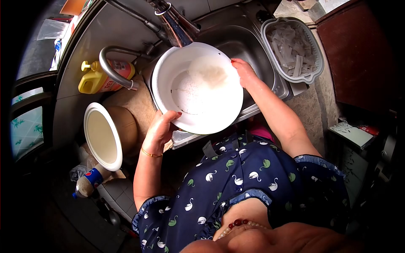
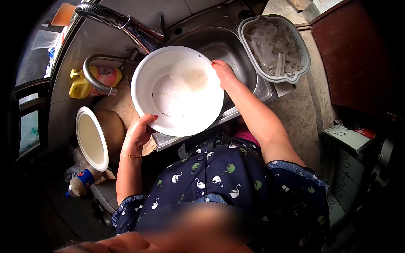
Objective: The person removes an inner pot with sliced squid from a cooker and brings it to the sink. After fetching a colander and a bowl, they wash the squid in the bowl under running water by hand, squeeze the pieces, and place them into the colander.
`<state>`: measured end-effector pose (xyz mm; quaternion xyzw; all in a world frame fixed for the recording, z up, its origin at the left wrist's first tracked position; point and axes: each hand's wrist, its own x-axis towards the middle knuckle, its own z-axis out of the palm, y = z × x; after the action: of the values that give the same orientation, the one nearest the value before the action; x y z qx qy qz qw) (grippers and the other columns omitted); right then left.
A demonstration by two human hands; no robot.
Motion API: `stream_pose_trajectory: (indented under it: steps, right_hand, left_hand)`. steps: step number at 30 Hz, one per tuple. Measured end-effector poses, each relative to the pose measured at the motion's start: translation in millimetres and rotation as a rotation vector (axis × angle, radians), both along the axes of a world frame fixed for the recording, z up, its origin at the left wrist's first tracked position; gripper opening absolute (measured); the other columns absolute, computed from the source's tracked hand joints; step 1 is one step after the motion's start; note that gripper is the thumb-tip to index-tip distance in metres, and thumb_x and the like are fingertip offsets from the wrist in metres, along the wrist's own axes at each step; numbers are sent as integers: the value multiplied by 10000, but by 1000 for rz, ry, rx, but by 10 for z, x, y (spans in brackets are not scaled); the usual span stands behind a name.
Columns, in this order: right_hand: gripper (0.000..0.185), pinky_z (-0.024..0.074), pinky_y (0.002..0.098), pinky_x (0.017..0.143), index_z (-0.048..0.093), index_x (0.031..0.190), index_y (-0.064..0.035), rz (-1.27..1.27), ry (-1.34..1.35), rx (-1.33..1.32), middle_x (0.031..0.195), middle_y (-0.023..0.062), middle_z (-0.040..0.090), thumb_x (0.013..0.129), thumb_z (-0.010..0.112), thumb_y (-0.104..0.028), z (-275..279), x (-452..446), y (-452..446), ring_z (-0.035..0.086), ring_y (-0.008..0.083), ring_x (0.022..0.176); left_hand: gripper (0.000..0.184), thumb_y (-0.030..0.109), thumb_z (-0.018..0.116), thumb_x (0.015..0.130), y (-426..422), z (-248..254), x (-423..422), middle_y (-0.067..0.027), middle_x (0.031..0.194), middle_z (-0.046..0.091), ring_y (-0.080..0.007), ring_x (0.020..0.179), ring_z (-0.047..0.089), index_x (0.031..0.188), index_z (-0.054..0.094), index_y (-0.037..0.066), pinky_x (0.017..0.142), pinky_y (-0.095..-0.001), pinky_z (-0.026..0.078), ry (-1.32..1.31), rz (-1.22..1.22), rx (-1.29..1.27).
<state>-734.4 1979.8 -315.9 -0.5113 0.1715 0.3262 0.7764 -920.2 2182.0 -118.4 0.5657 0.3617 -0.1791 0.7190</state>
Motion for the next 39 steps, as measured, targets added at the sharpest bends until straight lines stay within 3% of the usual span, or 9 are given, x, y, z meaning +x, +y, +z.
stream_pose_trajectory:
  steps: [9, 15, 21, 27, 33, 39]
  right_hand:
    - [254, 516, 389, 807, 497, 1136, 21, 2, -11, 28, 1059, 156, 583, 902, 471, -74, -83, -1, -4, 595, 263, 953]
    - [269, 516, 391, 807, 480, 1155, 23, -8, 3, 39, 1078, 163, 573, 905, 464, -76, -63, -14, 2, 592, 270, 965]
    - [282, 512, 387, 816, 469, 1169, 22, -27, 11, 32, 1079, 160, 571, 907, 466, -83, 117, -75, -1, 589, 267, 969]
    - [260, 497, 362, 809, 514, 1128, 14, -45, 13, 69, 1050, 148, 592, 898, 441, -84, 48, -66, 5, 587, 249, 957]
    - [284, 495, 393, 842, 466, 1180, 16, -38, 11, 93, 1099, 157, 565, 915, 450, -84, 20, -86, -1, 575, 268, 996]
    - [229, 500, 373, 808, 523, 1088, 20, -99, 42, 88, 1036, 149, 602, 914, 434, -100, 83, -118, 21, 593, 258, 940]
  left_hand:
    - [372, 73, 535, 756, -41, 44, 2, -101, 865, 607, -173, 680, 599, 1108, 503, -43, 575, -262, 490, -30, 7, -1]
    - [387, 108, 522, 794, 88, -76, -38, -126, 942, 605, -191, 748, 616, 1144, 483, -52, 607, -283, 510, -22, -77, -3]
    - [414, 132, 523, 822, 70, -53, -65, -122, 1004, 597, -208, 854, 606, 1187, 464, -55, 734, -311, 508, -106, -55, 16]
    - [467, 134, 545, 786, 54, -108, -81, -118, 1075, 555, -183, 970, 534, 1198, 451, -64, 855, -295, 420, -232, -66, 90]
    - [506, 148, 571, 757, -67, -63, -78, -110, 1073, 540, -172, 953, 503, 1195, 444, -70, 846, -274, 395, -274, -86, 220]
    - [525, 155, 572, 762, -113, -101, -75, -121, 1102, 530, -181, 988, 499, 1210, 426, -77, 867, -281, 395, -294, -120, 298]
